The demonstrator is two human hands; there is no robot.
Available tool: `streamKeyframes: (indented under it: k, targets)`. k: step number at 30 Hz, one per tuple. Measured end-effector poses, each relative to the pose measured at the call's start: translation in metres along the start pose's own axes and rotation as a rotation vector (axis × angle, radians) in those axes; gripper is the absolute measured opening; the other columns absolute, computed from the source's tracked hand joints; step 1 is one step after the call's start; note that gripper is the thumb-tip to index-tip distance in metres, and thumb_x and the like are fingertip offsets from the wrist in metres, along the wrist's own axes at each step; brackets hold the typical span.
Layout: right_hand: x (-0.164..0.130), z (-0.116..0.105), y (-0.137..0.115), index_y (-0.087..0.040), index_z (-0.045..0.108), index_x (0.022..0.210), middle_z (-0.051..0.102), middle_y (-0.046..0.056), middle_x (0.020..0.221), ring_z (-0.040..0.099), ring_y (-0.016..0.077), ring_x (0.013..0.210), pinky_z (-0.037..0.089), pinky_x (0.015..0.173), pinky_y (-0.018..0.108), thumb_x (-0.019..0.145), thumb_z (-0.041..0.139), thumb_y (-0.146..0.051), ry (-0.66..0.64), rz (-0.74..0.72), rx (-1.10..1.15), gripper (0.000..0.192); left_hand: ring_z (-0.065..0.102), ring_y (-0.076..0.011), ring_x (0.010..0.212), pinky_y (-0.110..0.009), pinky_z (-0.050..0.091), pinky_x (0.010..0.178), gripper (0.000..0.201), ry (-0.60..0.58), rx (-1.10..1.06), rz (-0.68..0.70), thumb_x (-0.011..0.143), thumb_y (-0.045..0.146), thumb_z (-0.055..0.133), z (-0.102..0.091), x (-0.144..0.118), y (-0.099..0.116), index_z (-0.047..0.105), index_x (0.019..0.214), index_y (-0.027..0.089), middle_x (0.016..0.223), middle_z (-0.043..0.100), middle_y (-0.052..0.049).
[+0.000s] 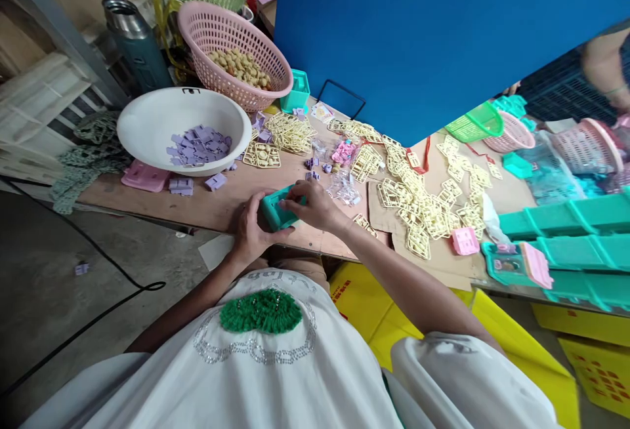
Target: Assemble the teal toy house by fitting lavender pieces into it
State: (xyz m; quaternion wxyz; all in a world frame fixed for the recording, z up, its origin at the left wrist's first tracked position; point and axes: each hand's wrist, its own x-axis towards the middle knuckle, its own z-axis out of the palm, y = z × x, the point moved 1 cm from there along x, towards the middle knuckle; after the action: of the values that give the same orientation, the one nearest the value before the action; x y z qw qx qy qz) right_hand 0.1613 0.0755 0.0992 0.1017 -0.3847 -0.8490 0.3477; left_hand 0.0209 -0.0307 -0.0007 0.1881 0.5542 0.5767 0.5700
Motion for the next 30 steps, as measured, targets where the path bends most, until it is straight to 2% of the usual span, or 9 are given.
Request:
streamKeyframes:
  k: [5,11,16,18,22,26,30]
  targets:
    - [-0.002,0.002,-0.002,-0.017,0.074,0.077,0.065,0.004,0.079,0.055,0.0165,0.076,0.042,0.066,0.029,0.087,0.070,-0.034,0.035,0.018,-0.015,0.020,0.070,-0.0311,0.120,-0.045,0.057,0.103,0.085,-0.025,0.012,-0.001,0.068,0.045,0.096,0.000,0.000,-0.001,0.050,0.136,0.023,0.131,0.070,-0.013]
    - [-0.001,0.000,-0.001,-0.017,0.072,0.076,0.063,0.003,0.076,0.052,0.0151,0.072,0.040,0.063,0.028,0.089,0.072,-0.043,0.037,0.050,-0.005,0.030,0.071,-0.0317,0.119,-0.044,0.057,0.102,0.085,-0.020,-0.009,0.013,0.066,0.044,0.097,0.000,0.000,0.000,0.051,0.134,0.022,0.129,0.072,-0.014]
    - [-0.002,-0.001,-0.003,-0.017,0.072,0.078,0.064,0.004,0.078,0.053,0.0166,0.075,0.041,0.067,0.030,0.089,0.070,-0.033,0.016,0.057,-0.081,0.021,0.071,-0.0311,0.118,-0.044,0.058,0.101,0.084,0.007,-0.006,0.037,0.066,0.035,0.097,0.001,-0.001,-0.001,0.051,0.135,0.021,0.129,0.072,-0.013]
    - [-0.003,0.001,-0.007,-0.017,0.070,0.075,0.063,0.005,0.078,0.054,0.0184,0.078,0.042,0.071,0.032,0.089,0.069,-0.029,0.040,0.017,-0.145,0.018,0.072,-0.0308,0.118,-0.044,0.058,0.101,0.084,-0.002,0.002,0.034,0.066,0.034,0.096,0.001,-0.001,-0.002,0.051,0.135,0.021,0.129,0.072,-0.013]
    - [-0.001,0.004,-0.020,-0.019,0.065,0.069,0.060,0.007,0.074,0.051,0.0225,0.084,0.043,0.076,0.035,0.087,0.067,-0.020,0.043,-0.099,-0.345,0.019,0.071,-0.0323,0.119,-0.045,0.057,0.102,0.084,-0.014,0.013,0.010,0.067,0.044,0.095,0.001,0.000,-0.001,0.051,0.134,0.022,0.129,0.072,-0.014]
    - [0.002,0.014,-0.028,-0.020,0.062,0.064,0.058,0.008,0.073,0.050,0.0247,0.085,0.043,0.076,0.036,0.083,0.065,-0.015,-0.007,-0.102,-0.476,0.020,0.072,-0.0319,0.116,-0.043,0.057,0.098,0.077,-0.018,0.013,0.010,0.072,0.047,0.091,0.001,0.001,-0.001,0.053,0.133,0.021,0.127,0.072,-0.015]
    - [-0.005,0.030,-0.030,-0.019,0.065,0.069,0.058,0.009,0.076,0.049,0.0260,0.087,0.043,0.079,0.038,0.086,0.060,-0.014,0.115,-0.119,-0.517,0.019,0.071,-0.0324,0.116,-0.043,0.056,0.098,0.072,-0.037,-0.001,-0.008,0.073,0.044,0.088,0.001,0.002,-0.003,0.054,0.132,0.020,0.127,0.072,-0.015]
